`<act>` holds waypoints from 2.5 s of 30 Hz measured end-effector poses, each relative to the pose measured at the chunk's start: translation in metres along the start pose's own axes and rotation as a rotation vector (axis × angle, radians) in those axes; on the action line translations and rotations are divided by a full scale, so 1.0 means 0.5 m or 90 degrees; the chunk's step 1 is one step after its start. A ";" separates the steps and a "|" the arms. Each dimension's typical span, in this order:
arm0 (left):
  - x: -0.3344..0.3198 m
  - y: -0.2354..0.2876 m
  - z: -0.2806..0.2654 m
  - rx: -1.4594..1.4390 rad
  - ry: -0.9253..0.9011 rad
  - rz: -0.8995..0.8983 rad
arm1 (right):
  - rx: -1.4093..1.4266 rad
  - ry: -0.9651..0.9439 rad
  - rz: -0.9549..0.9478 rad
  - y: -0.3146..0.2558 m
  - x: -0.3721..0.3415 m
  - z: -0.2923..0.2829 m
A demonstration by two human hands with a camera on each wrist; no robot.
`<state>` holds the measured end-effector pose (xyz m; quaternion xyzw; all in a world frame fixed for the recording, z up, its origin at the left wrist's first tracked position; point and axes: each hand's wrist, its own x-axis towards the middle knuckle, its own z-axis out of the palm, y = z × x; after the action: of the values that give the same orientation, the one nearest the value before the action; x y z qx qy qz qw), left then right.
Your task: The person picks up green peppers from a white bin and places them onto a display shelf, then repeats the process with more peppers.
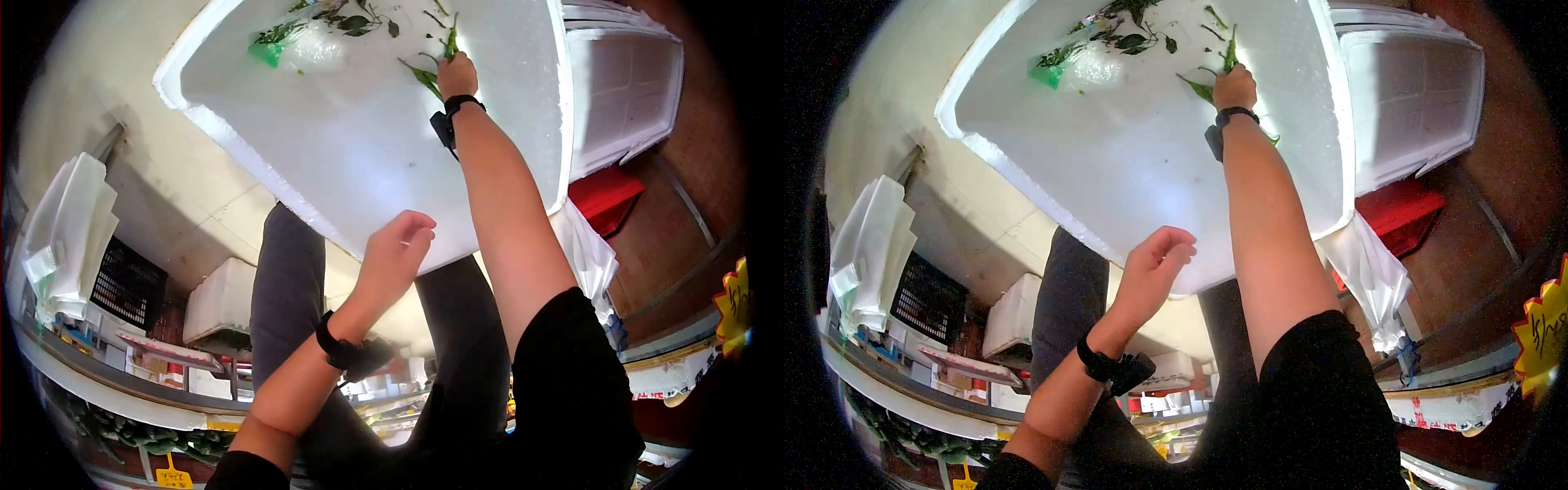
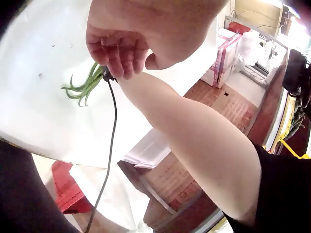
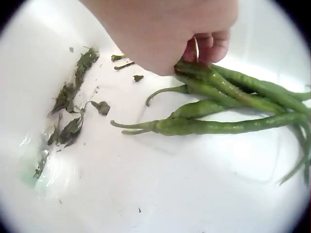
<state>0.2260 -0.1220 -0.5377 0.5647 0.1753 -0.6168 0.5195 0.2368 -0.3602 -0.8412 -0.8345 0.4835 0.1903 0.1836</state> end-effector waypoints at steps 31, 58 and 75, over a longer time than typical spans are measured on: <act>0.031 0.070 -0.005 -0.069 0.008 -0.024 | 0.036 -0.055 0.024 0.131 -0.018 -0.002; 0.078 0.090 -0.088 -0.240 0.070 0.080 | 0.651 -0.729 -0.156 -0.179 -0.382 -0.349; 0.068 0.096 -0.110 -0.248 0.264 0.098 | 0.456 -0.458 -0.239 -0.183 -0.408 -0.379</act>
<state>0.3008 -0.1119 -0.5662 0.5801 0.3493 -0.4015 0.6167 0.2495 -0.2603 -0.5659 -0.6737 0.2675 0.2510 0.6415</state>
